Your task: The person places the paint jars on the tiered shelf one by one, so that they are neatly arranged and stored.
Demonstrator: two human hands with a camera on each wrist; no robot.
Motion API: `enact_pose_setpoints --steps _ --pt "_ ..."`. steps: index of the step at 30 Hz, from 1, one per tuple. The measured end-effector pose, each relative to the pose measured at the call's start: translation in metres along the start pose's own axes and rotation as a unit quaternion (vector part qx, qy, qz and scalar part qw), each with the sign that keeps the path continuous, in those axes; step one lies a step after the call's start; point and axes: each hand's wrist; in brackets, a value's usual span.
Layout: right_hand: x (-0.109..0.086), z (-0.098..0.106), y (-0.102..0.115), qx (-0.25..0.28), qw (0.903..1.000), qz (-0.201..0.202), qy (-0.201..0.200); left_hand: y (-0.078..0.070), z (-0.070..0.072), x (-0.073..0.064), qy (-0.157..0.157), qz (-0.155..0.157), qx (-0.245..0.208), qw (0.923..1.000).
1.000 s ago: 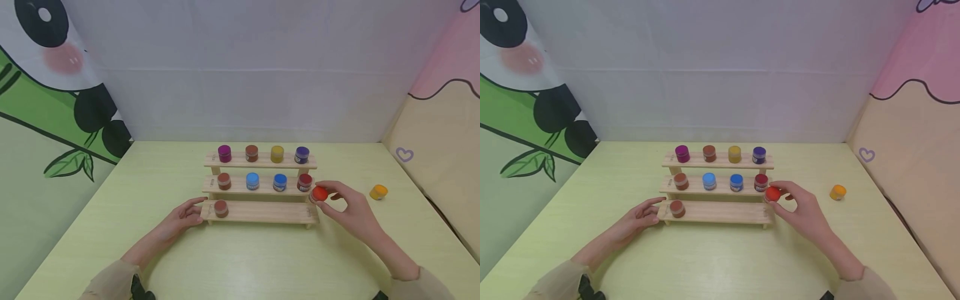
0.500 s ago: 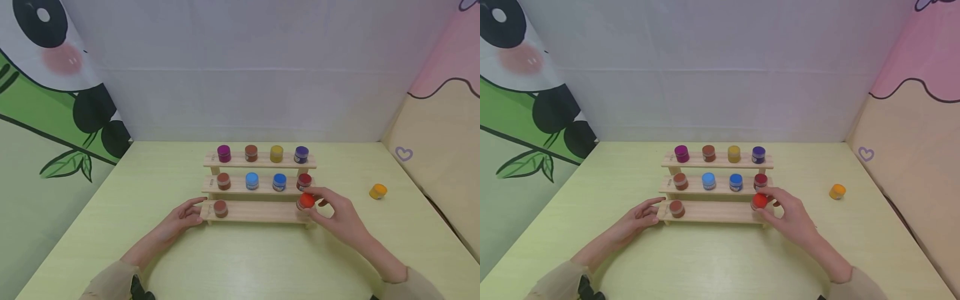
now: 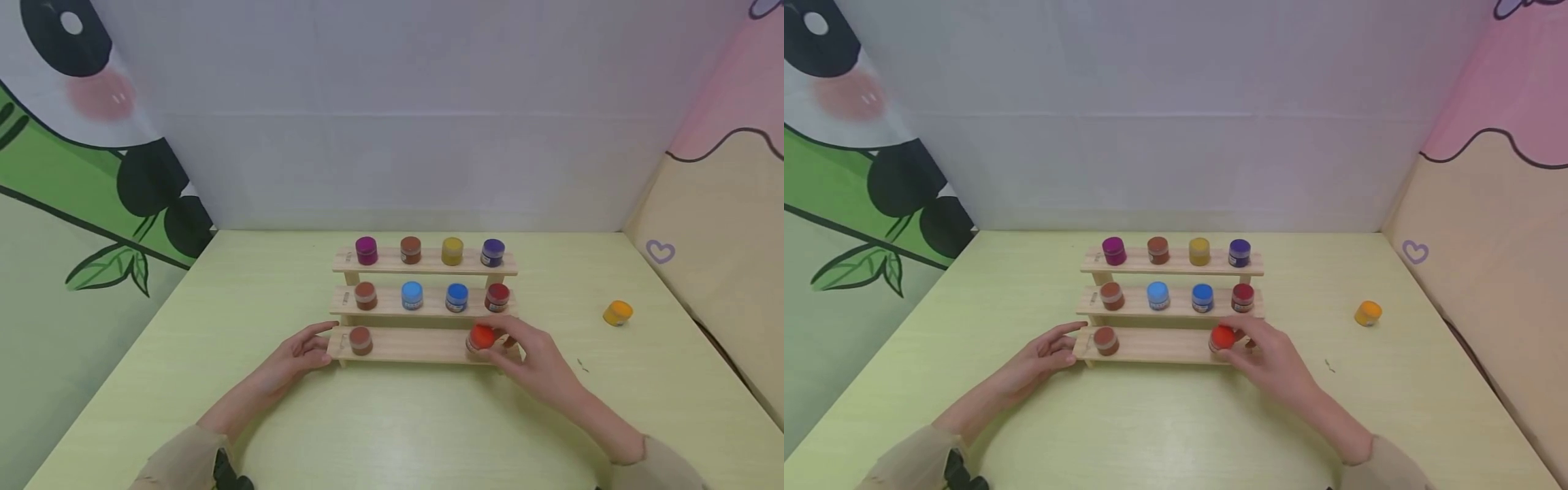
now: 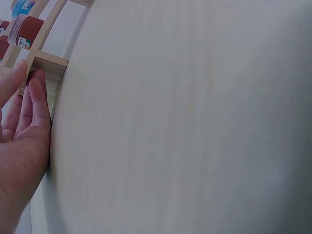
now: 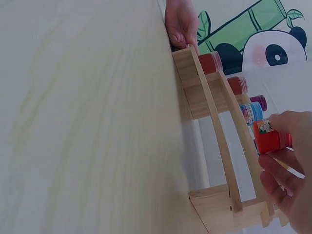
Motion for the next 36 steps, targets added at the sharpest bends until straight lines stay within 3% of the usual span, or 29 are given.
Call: enact_pose_setpoints --steps 17,22,36 --pt "-0.004 -0.021 0.001 0.038 0.9977 -0.037 0.041 -0.002 -0.001 0.000 -0.002 -0.003 0.002 1.0000" --pt "-0.005 -0.026 0.000 0.049 0.9974 -0.028 0.045 -0.002 -0.001 0.000 -0.002 -0.002 0.000 1.0000" --pt "0.008 -0.036 0.013 0.052 0.9951 -0.042 0.073 -0.002 -0.001 -0.001 -0.006 0.006 0.000 1.0000"
Point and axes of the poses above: each hand's wrist, its own x-axis towards the middle knuckle, its own z-axis out of the back of the hand, y = z × x, and after that the axes turned 2 degrees about x, right-handed
